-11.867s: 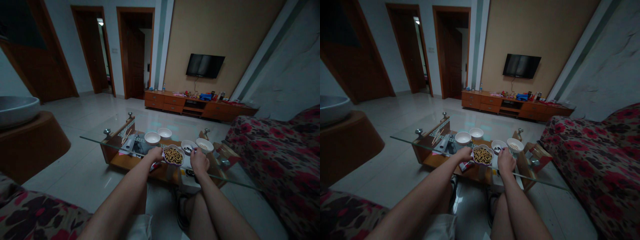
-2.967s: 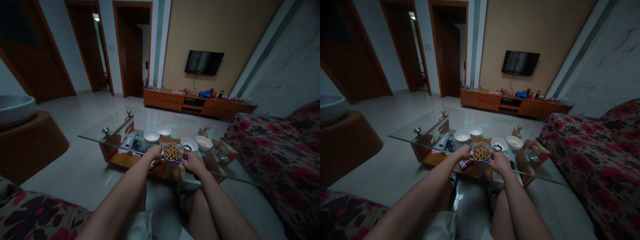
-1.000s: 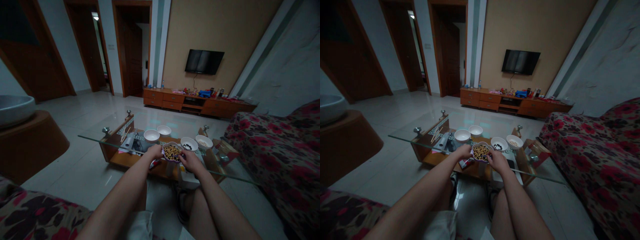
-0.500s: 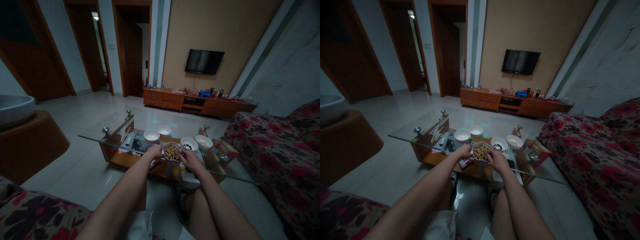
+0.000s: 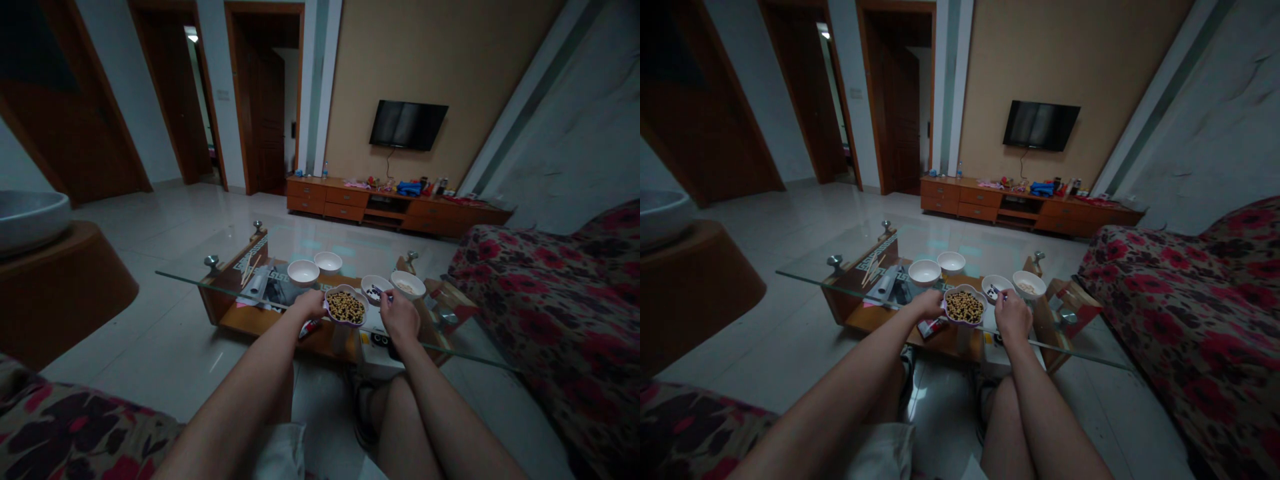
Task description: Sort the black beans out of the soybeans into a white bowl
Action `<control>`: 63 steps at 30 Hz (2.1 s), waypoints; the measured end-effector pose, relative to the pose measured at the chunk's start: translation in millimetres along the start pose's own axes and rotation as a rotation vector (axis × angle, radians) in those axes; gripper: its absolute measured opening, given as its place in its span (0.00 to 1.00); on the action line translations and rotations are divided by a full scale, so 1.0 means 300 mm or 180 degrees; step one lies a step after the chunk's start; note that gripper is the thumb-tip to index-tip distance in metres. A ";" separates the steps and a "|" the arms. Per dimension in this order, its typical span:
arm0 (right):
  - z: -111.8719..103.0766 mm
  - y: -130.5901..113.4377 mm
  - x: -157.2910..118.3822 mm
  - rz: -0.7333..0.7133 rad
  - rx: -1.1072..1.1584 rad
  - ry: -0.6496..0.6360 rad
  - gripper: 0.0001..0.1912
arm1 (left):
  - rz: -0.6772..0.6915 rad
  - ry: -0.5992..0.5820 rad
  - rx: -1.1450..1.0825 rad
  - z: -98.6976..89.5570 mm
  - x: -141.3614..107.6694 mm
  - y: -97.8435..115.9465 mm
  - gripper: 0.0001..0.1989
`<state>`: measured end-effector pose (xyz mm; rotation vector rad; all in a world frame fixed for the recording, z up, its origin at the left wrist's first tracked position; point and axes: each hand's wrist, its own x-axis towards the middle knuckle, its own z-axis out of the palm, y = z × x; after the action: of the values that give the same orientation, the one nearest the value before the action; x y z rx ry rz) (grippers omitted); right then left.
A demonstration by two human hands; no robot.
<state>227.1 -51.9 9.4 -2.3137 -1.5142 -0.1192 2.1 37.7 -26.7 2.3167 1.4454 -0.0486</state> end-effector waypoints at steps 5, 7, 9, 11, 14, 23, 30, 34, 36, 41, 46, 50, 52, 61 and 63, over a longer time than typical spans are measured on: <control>-0.005 0.015 0.003 0.0281 -0.0011 0.0113 0.20 | 0.0027 0.0031 -0.0009 0.003 0.001 -0.004 0.18; -0.008 0.016 0.002 0.0325 -0.0014 0.0107 0.20 | 0.0044 0.0035 -0.0015 0.003 0.002 -0.006 0.18; -0.012 0.014 0.001 0.0350 -0.0022 0.0077 0.20 | 0.0054 0.0048 -0.0026 0.002 0.001 -0.005 0.19; -0.014 0.011 -0.001 0.0350 -0.0016 0.0051 0.19 | 0.0040 0.0050 -0.0037 0.001 0.000 -0.004 0.19; -0.016 0.008 -0.003 0.0303 0.0034 -0.0010 0.19 | 0.0007 0.0044 -0.0021 0.001 0.000 -0.003 0.19; -0.001 0.001 -0.005 -0.0012 0.0116 -0.0270 0.16 | 0.0056 0.0076 0.0002 0.012 0.010 -0.011 0.20; 0.017 0.011 -0.010 -0.0497 0.0141 -0.0383 0.12 | 0.0046 0.0031 0.0040 0.010 0.010 -0.009 0.20; 0.030 0.021 -0.006 -0.0646 0.0176 -0.0470 0.12 | 0.0038 0.0053 0.0048 0.012 0.013 -0.008 0.20; 0.034 0.024 -0.005 -0.0667 0.0189 -0.0539 0.12 | 0.0043 0.0056 0.0068 0.012 0.013 -0.008 0.20; 0.032 0.022 -0.006 -0.0646 0.0136 -0.0632 0.11 | 0.0083 0.0072 0.0078 0.013 0.015 -0.011 0.20; 0.026 0.017 -0.010 -0.0600 0.0132 -0.0705 0.11 | 0.0113 0.0077 0.0047 0.020 0.020 -0.017 0.20; 0.023 0.013 -0.011 -0.0628 0.0112 -0.0769 0.12 | 0.0098 0.0089 0.0029 0.025 0.024 -0.019 0.20; 0.023 0.012 -0.010 -0.0653 0.0085 -0.0791 0.12 | 0.0084 0.0099 0.0036 0.026 0.025 -0.020 0.20; 0.034 0.016 -0.006 -0.0726 0.0177 -0.0838 0.11 | 0.0075 0.0114 -0.0019 0.020 0.017 -0.015 0.20; 0.036 0.016 -0.006 -0.0721 0.0182 -0.0836 0.11 | 0.0085 0.0116 -0.0023 0.018 0.015 -0.014 0.20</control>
<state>229.2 -51.4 -2.2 -2.1729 -1.8792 0.1743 1.4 41.1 -34.1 2.3419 1.4296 0.0066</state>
